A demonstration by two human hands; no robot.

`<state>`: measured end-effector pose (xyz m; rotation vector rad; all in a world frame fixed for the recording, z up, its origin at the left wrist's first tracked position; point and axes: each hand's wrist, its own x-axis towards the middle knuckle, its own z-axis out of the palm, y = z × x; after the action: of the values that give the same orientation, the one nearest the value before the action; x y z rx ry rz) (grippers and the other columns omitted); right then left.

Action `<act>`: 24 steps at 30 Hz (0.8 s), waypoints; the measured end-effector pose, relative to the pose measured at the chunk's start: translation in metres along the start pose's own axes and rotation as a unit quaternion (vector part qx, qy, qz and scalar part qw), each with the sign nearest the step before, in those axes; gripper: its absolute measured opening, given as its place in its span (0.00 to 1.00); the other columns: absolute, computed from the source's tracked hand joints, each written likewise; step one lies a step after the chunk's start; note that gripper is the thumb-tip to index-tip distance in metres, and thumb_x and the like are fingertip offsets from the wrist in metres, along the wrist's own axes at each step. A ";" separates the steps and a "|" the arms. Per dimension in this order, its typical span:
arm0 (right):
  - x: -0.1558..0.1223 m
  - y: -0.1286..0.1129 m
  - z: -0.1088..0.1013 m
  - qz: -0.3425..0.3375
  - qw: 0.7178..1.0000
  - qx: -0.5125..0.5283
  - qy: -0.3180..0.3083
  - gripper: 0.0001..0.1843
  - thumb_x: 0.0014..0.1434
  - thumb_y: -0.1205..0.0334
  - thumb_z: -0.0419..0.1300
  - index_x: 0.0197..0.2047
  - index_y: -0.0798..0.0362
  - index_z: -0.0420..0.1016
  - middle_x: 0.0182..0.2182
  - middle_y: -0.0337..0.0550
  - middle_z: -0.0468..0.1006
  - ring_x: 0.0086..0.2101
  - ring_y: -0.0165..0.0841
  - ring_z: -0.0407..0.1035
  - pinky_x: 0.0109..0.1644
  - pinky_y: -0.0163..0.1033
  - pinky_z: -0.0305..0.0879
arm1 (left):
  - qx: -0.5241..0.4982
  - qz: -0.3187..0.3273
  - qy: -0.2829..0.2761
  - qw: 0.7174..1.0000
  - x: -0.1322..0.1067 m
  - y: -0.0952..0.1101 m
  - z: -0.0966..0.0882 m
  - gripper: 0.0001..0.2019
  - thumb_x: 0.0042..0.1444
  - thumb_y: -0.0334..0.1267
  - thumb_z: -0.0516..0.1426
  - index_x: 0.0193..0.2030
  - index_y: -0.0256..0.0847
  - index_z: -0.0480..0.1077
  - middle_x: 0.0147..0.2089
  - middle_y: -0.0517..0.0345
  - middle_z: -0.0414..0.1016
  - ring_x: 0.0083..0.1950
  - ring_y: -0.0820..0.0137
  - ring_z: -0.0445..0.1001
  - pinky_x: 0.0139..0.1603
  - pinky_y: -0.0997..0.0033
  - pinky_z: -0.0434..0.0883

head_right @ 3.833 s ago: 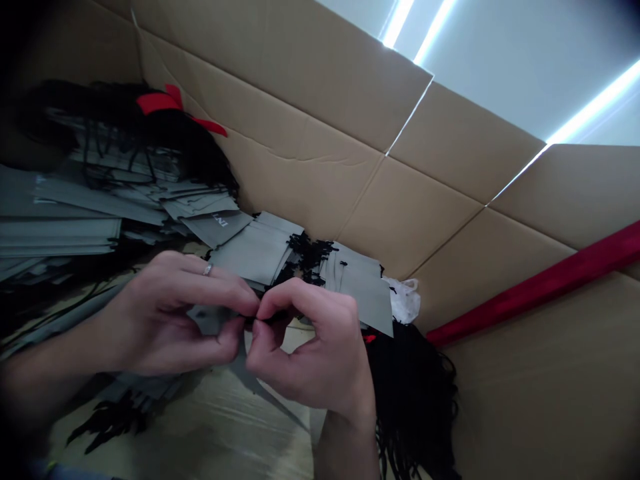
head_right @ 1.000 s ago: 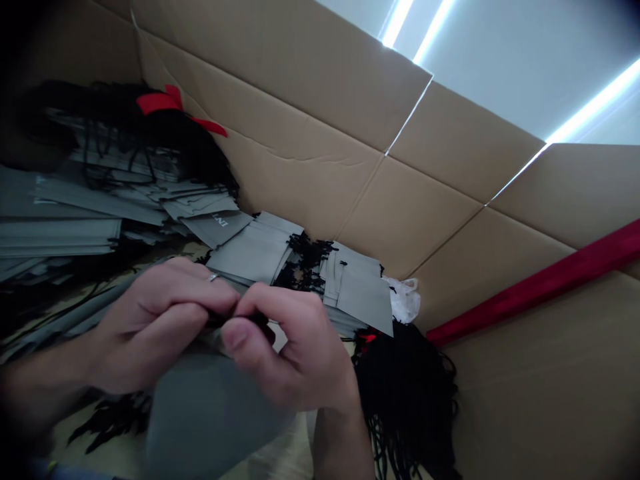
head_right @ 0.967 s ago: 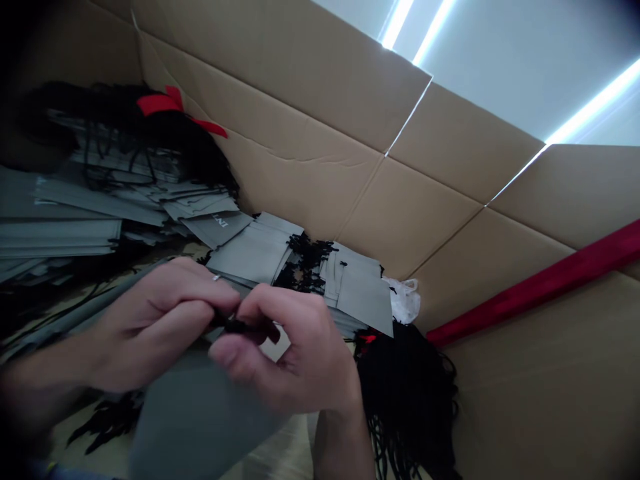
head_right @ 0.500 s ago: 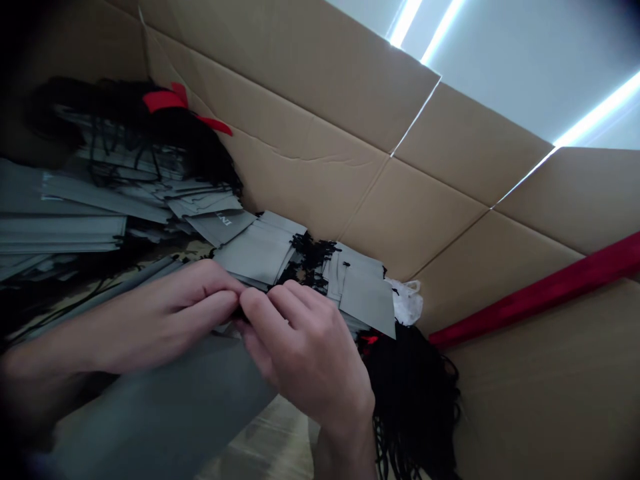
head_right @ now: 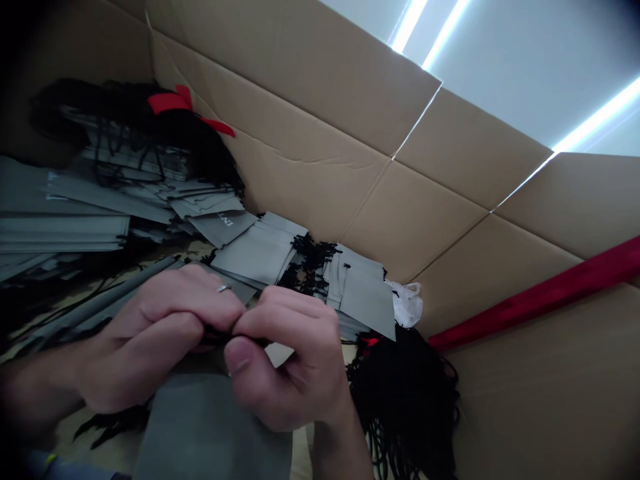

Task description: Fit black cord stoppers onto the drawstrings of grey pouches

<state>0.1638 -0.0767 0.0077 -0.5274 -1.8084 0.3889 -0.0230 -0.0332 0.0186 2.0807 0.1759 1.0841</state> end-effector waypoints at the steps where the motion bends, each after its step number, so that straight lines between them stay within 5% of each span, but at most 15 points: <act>1: 0.000 -0.001 0.002 0.013 1.000 0.023 0.004 0.11 0.71 0.62 0.63 0.34 0.50 0.75 0.25 0.34 0.69 0.26 0.28 0.61 0.30 0.38 0.59 | -0.012 0.018 0.011 1.000 -0.001 -0.002 0.002 0.15 0.67 0.28 0.48 0.27 0.41 0.51 0.22 0.67 0.51 0.23 0.77 0.53 0.26 0.72 0.55; 7: -0.001 -0.006 0.004 0.107 0.990 0.088 0.004 0.13 0.71 0.58 0.64 0.33 0.49 0.76 0.25 0.34 0.68 0.25 0.29 0.60 0.28 0.38 0.55 | -0.031 0.082 0.043 0.995 -0.002 -0.006 0.012 0.14 0.66 0.24 0.46 0.29 0.42 0.52 0.23 0.67 0.49 0.22 0.76 0.50 0.25 0.70 0.55; 11: -0.003 -0.006 0.005 0.132 0.983 0.128 -0.006 0.15 0.74 0.57 0.62 0.33 0.49 0.76 0.26 0.36 0.71 0.27 0.30 0.63 0.30 0.38 0.61 | -0.006 0.080 0.051 0.995 -0.003 -0.006 0.009 0.16 0.68 0.24 0.45 0.29 0.43 0.56 0.22 0.66 0.55 0.22 0.75 0.54 0.25 0.69 0.57; 15: -0.003 -0.008 0.004 0.128 0.991 0.035 0.002 0.02 0.69 0.62 0.68 0.43 0.47 0.78 0.32 0.35 0.76 0.30 0.30 0.68 0.34 0.37 0.68 | 0.114 0.092 0.064 0.987 -0.004 -0.010 -0.001 0.15 0.70 0.27 0.47 0.29 0.43 0.58 0.23 0.62 0.68 0.23 0.74 0.66 0.27 0.69 0.62; 16: -0.003 -0.009 0.003 0.123 0.992 0.004 -0.001 0.06 0.66 0.63 0.70 0.44 0.47 0.78 0.33 0.34 0.77 0.31 0.29 0.69 0.35 0.36 0.68 | 0.150 0.110 0.064 0.980 -0.003 -0.012 -0.003 0.14 0.69 0.28 0.49 0.30 0.44 0.58 0.24 0.62 0.68 0.24 0.73 0.66 0.28 0.68 0.62; 24: -0.001 -0.016 -0.006 0.081 0.979 -0.187 -0.004 0.06 0.67 0.61 0.69 0.39 0.50 0.76 0.28 0.30 0.71 0.27 0.23 0.64 0.33 0.34 0.63 | 0.280 0.204 0.044 0.937 0.000 -0.028 -0.004 0.10 0.65 0.29 0.50 0.34 0.46 0.55 0.25 0.68 0.56 0.23 0.71 0.54 0.27 0.61 0.55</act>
<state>0.1676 -0.0906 0.0162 -0.9393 -1.8599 0.1584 -0.0203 -0.0114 0.0011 2.6572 0.1031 1.5112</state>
